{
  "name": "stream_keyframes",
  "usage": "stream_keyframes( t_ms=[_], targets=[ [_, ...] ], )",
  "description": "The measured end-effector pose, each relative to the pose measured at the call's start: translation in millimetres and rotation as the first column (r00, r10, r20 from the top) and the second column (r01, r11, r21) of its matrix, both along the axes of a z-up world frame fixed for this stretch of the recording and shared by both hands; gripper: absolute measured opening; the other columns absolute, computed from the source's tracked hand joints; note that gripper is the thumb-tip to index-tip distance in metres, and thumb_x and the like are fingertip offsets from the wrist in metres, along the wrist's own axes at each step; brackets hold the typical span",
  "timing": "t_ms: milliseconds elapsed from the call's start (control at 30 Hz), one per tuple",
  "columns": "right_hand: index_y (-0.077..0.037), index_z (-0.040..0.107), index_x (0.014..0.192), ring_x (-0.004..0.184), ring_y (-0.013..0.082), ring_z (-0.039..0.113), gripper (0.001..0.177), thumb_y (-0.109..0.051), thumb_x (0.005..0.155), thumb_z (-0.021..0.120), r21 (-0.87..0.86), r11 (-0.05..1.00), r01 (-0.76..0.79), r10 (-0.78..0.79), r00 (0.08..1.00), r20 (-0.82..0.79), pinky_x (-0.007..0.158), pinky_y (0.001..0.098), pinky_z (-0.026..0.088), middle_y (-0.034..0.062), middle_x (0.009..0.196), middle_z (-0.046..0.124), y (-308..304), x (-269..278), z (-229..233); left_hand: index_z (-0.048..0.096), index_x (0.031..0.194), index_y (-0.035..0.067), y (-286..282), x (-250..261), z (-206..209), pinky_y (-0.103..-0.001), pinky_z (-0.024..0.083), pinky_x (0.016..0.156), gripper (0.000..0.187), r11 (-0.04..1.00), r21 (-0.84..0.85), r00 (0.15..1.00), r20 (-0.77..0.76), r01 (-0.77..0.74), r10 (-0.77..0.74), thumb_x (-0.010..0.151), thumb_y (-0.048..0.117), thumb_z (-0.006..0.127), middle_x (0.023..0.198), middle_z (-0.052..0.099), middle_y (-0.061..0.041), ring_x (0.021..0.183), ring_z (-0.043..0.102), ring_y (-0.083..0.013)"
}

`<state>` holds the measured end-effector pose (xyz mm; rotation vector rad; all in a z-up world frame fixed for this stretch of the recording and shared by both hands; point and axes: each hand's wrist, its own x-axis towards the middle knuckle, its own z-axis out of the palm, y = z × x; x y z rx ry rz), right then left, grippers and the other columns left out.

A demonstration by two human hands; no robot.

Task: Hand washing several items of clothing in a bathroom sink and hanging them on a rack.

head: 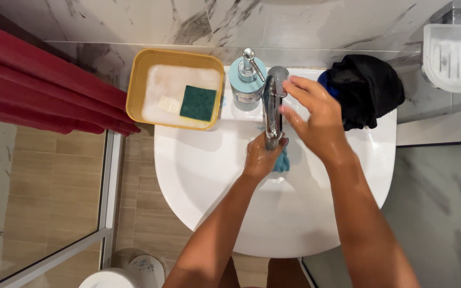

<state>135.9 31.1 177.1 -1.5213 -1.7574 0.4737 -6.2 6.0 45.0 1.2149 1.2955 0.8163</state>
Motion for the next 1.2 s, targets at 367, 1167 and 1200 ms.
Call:
stream_keyframes(
  t_ms=[367, 1167, 1200],
  targets=[
    [-0.004, 0.075, 0.120, 0.118, 0.0323, 0.068, 0.022, -0.013, 0.100, 0.070, 0.286, 0.958, -0.029, -0.009, 0.991, 0.131, 0.104, 0.0420, 0.055, 0.0116, 0.124, 0.074, -28, -1, -44, 0.069, 0.108, 0.006, 1, -21, 1, -0.029, 0.056, 0.063, 0.012, 0.987, -0.143, 0.953, 0.281, -0.076, 0.114, 0.100, 0.015, 0.067, 0.083, 0.072, -0.005, 0.070, 0.065, -0.0119],
    [-0.011, 0.052, 0.098, 0.097, 0.0239, 0.065, 0.050, -0.061, 0.097, 0.050, -0.718, 0.695, -0.028, -0.694, -0.285, -0.661, 0.088, 0.0420, 0.058, 0.0087, 0.107, 0.062, -70, -55, -129, 0.046, 0.148, 0.026, -58, -38, 52, -0.060, 0.040, 0.104, 0.080, 0.622, 0.597, 0.755, -0.655, 0.508, 0.012, 0.076, 0.002, 0.071, 0.152, 0.042, -0.024, 0.134, 0.047, -0.0485],
    [-0.011, 0.052, 0.098, 0.097, 0.0239, 0.065, 0.050, -0.061, 0.097, 0.050, -0.716, 0.697, -0.027, -0.692, -0.284, -0.663, 0.088, 0.0420, 0.058, 0.0087, 0.107, 0.062, -69, -62, -116, 0.046, 0.148, 0.026, -54, -38, 46, -0.060, 0.040, 0.104, 0.080, 0.619, 0.599, 0.756, -0.654, 0.507, 0.014, 0.076, 0.002, 0.071, 0.152, 0.042, -0.024, 0.134, 0.047, -0.0485]
  ],
)
